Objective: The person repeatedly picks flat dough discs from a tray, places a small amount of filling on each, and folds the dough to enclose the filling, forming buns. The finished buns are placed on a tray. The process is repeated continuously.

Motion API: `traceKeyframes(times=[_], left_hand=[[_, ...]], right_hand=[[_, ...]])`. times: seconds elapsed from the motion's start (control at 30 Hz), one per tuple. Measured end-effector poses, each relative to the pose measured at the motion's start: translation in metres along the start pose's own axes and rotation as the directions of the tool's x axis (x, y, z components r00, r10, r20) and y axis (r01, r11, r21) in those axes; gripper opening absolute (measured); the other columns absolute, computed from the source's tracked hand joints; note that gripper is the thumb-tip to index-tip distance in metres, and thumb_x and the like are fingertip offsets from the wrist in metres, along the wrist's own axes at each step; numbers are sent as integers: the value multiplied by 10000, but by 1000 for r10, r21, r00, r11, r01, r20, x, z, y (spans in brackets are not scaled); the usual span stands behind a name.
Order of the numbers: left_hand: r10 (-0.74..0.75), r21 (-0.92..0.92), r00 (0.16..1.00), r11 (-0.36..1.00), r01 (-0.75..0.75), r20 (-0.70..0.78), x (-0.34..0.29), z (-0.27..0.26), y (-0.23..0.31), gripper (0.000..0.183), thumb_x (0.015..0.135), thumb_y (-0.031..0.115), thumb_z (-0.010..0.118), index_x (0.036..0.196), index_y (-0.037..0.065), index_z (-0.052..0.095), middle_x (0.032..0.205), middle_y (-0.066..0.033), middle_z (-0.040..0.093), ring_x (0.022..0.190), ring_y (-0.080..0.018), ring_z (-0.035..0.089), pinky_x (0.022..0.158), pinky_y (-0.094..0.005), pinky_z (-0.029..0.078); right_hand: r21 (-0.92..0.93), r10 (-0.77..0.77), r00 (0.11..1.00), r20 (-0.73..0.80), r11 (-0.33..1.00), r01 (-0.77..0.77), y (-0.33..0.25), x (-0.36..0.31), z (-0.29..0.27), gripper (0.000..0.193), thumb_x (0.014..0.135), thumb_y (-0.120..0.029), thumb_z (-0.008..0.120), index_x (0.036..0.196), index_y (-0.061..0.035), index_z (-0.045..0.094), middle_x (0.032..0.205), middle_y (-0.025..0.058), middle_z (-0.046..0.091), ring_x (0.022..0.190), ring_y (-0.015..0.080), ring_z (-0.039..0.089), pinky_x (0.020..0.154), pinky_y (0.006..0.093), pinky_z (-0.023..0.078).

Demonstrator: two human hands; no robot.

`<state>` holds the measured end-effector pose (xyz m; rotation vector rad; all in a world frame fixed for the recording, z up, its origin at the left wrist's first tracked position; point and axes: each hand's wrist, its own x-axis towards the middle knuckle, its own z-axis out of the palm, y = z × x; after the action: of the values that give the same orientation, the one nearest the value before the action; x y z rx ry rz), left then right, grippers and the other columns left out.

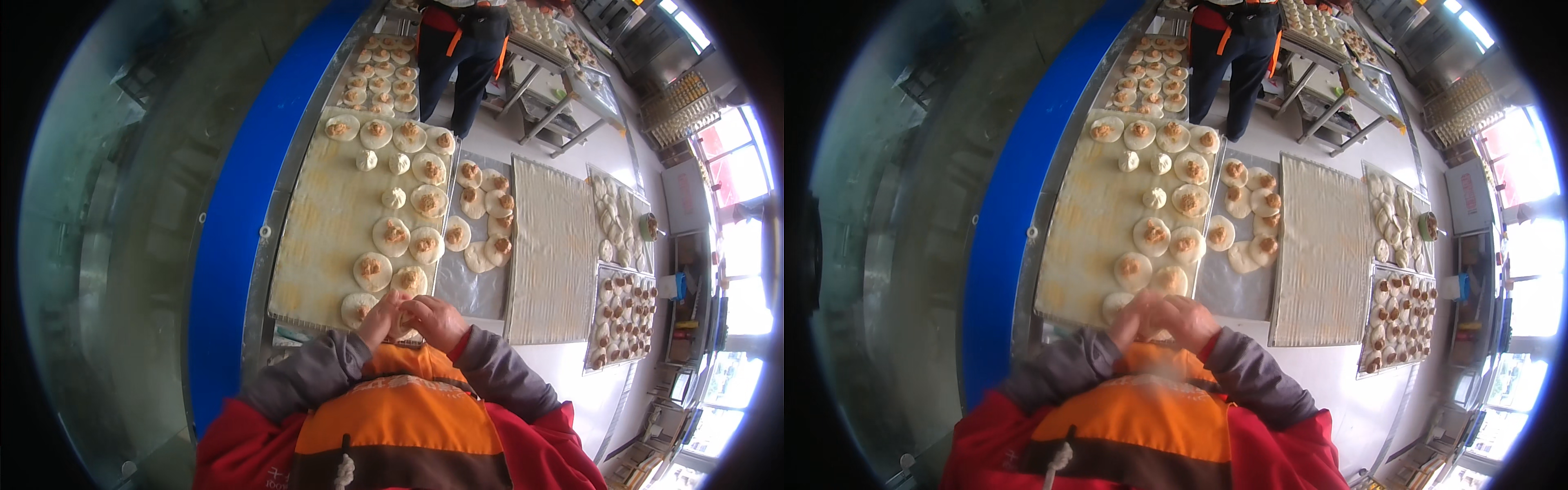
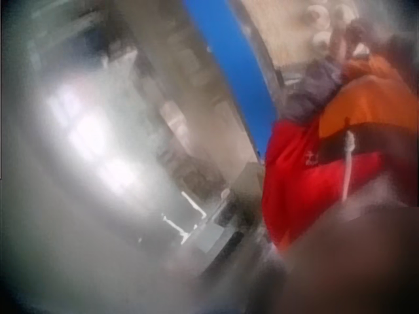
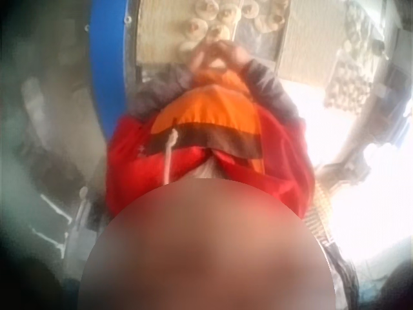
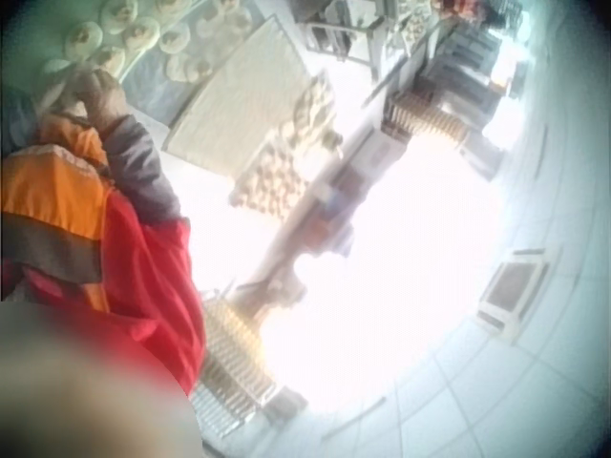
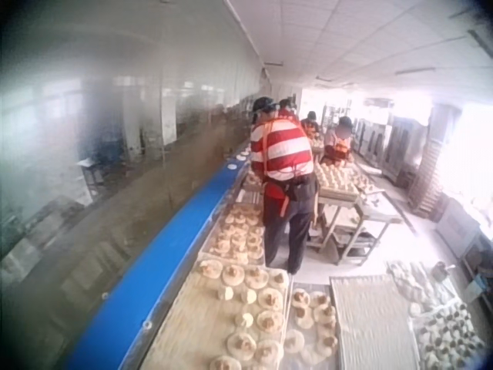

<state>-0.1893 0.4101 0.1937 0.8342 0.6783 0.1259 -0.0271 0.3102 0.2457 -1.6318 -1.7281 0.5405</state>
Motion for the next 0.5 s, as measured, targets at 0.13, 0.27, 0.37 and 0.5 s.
traceKeyframes(times=[0.13, 0.27, 0.37, 0.5], left_hand=[[376, 418, 925, 834, -360, 47, 0, 5, 4, 387, 1082, 414, 417, 1149, 79, 600, 885, -9, 612, 750, -82, 553, 550, -205, 444], [185, 209, 983, 961, -181, 2, -2, 4, 4, 471, 1071, 506, 400, 1191, 92, 589, 845, -8, 592, 699, -57, 535, 495, -228, 404], [-55, 121, 998, 991, 50, 38, -5, 3, 6, 507, 1060, 557, 381, 1207, 115, 581, 833, -3, 584, 634, -39, 489, 477, -212, 364], [122, 186, 988, 973, -138, 98, -6, 1, 11, 503, 1055, 573, 374, 1250, 139, 538, 813, 13, 557, 550, -42, 427, 448, -199, 312]], right_hand=[[-28, -14, 998, -60, 1000, 13, -3, -4, 2, 169, 769, -54, 699, 932, -76, 659, 860, 78, 632, 796, 294, 646, 702, 381, 541], [119, 125, 985, -119, 987, -111, -5, -4, 2, 123, 789, -46, 678, 908, -76, 667, 835, 82, 622, 759, 294, 635, 687, 384, 532], [20, 46, 995, -92, 999, -44, -5, -2, 1, 126, 797, -42, 679, 919, -64, 660, 836, 96, 618, 756, 299, 633, 691, 387, 533], [86, 10, 992, -126, 996, 1, -6, 0, 2, 145, 786, -37, 685, 923, -59, 644, 836, 96, 611, 753, 302, 630, 697, 389, 535]])
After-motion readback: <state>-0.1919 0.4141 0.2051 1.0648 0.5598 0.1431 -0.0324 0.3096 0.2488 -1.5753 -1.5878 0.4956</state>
